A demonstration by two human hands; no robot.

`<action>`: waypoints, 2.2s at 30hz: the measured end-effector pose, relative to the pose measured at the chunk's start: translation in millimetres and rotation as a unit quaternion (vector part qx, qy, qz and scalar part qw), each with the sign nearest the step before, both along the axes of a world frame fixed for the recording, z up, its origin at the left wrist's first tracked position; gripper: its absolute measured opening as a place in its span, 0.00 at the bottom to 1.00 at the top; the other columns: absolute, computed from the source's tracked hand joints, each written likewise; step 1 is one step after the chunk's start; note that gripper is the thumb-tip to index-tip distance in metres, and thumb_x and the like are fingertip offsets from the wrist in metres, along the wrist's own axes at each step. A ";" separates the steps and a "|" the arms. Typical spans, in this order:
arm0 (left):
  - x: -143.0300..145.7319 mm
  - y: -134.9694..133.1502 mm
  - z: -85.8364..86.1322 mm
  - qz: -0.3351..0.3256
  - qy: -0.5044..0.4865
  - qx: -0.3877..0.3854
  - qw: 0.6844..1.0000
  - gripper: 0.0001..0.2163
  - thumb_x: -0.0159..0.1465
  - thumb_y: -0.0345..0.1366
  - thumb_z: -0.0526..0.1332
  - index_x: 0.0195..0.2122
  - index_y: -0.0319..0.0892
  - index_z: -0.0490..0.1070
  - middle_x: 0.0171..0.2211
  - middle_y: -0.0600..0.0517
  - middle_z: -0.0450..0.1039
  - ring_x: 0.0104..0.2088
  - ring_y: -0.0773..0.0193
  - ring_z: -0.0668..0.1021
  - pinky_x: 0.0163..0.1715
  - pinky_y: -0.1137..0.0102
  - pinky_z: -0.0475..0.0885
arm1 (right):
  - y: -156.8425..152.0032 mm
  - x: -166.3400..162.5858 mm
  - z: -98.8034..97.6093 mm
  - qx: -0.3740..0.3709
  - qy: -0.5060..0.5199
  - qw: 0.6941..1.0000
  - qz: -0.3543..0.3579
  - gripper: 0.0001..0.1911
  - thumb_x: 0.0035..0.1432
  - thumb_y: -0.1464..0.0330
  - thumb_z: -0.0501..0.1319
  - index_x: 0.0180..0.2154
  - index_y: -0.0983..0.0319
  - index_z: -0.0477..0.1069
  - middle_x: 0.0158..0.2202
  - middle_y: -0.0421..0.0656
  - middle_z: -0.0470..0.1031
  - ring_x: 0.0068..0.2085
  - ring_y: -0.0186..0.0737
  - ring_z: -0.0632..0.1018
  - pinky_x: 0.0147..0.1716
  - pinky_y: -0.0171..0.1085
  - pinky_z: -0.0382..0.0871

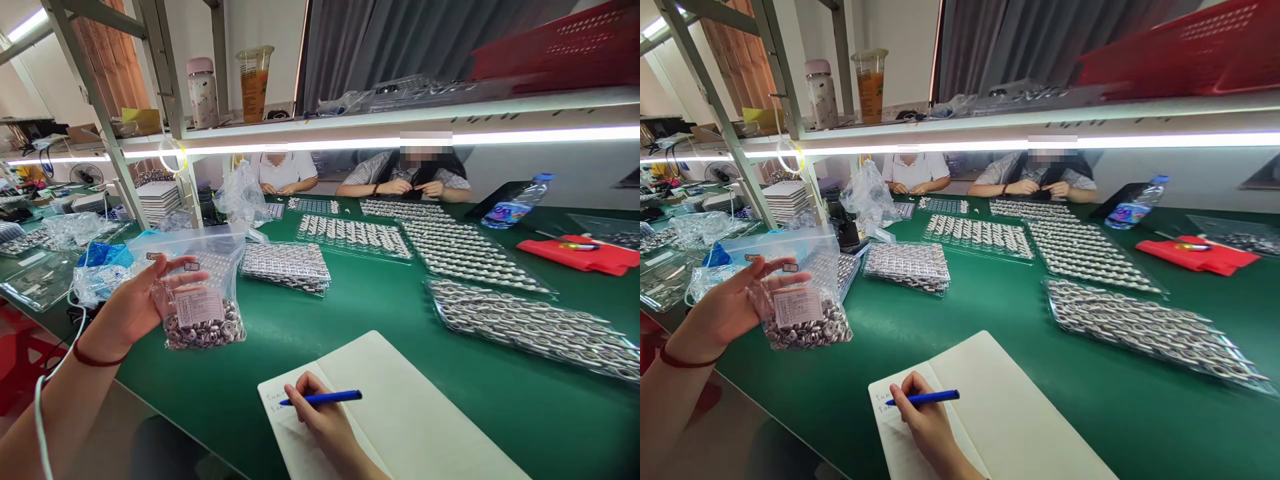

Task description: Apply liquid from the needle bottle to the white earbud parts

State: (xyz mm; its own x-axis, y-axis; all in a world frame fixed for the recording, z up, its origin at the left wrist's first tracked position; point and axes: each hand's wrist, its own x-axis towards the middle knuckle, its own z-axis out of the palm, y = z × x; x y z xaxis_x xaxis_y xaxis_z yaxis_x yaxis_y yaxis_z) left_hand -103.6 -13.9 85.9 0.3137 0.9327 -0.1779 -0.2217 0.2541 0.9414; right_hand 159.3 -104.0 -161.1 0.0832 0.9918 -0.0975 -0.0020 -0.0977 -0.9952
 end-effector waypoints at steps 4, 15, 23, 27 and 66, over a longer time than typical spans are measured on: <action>1.1 -1.1 1.5 0.010 -0.002 -0.010 1.000 0.17 0.65 0.49 0.57 0.45 0.45 0.78 0.50 0.41 0.77 0.53 0.42 0.76 0.43 0.56 0.78 | 0.4 -0.3 4.0 -0.007 0.001 1.000 0.005 0.29 0.48 0.40 0.62 0.22 0.57 0.59 0.16 0.35 0.61 0.20 0.36 0.65 0.24 0.37 0.61; -0.9 1.3 -0.6 0.014 -0.003 -0.010 1.000 0.17 0.65 0.49 0.58 0.44 0.46 0.79 0.51 0.39 0.77 0.53 0.41 0.76 0.45 0.54 0.77 | 0.4 -0.8 10.5 -0.005 0.001 1.000 0.007 0.29 0.47 0.40 0.63 0.21 0.58 0.60 0.16 0.35 0.61 0.19 0.35 0.64 0.23 0.36 0.60; -1.5 0.6 0.3 0.017 0.000 -0.011 1.000 0.16 0.64 0.48 0.59 0.45 0.45 0.78 0.51 0.39 0.76 0.53 0.41 0.76 0.48 0.52 0.75 | 0.1 -0.9 -2.8 0.004 -0.003 1.000 0.002 0.27 0.51 0.43 0.62 0.22 0.58 0.60 0.16 0.35 0.61 0.20 0.35 0.65 0.23 0.35 0.61; -1.0 -0.3 1.1 0.014 -0.009 -0.009 1.000 0.16 0.64 0.48 0.59 0.44 0.44 0.78 0.50 0.39 0.77 0.53 0.42 0.77 0.46 0.55 0.77 | 0.5 0.1 -9.3 0.001 0.000 1.000 0.004 0.26 0.52 0.44 0.62 0.23 0.58 0.60 0.17 0.35 0.62 0.20 0.35 0.65 0.24 0.35 0.61; -9.4 7.4 -4.8 0.059 -0.026 -0.025 0.998 0.18 0.70 0.46 0.50 0.48 0.43 0.75 0.50 0.38 0.77 0.48 0.42 0.79 0.41 0.53 0.79 | 1.9 0.9 -1.3 0.025 0.033 0.998 0.040 0.27 0.58 0.43 0.56 0.35 0.61 0.71 0.25 0.41 0.74 0.19 0.32 0.67 0.20 0.33 0.61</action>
State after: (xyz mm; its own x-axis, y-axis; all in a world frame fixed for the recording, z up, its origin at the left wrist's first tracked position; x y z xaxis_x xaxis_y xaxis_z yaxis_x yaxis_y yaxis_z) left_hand -113.0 -6.5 81.1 0.2116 0.9544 -0.2108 -0.3020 0.2689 0.9146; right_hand 160.2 -102.0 -162.4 -0.0006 0.9987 -0.0505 -0.0628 -0.0504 -0.9968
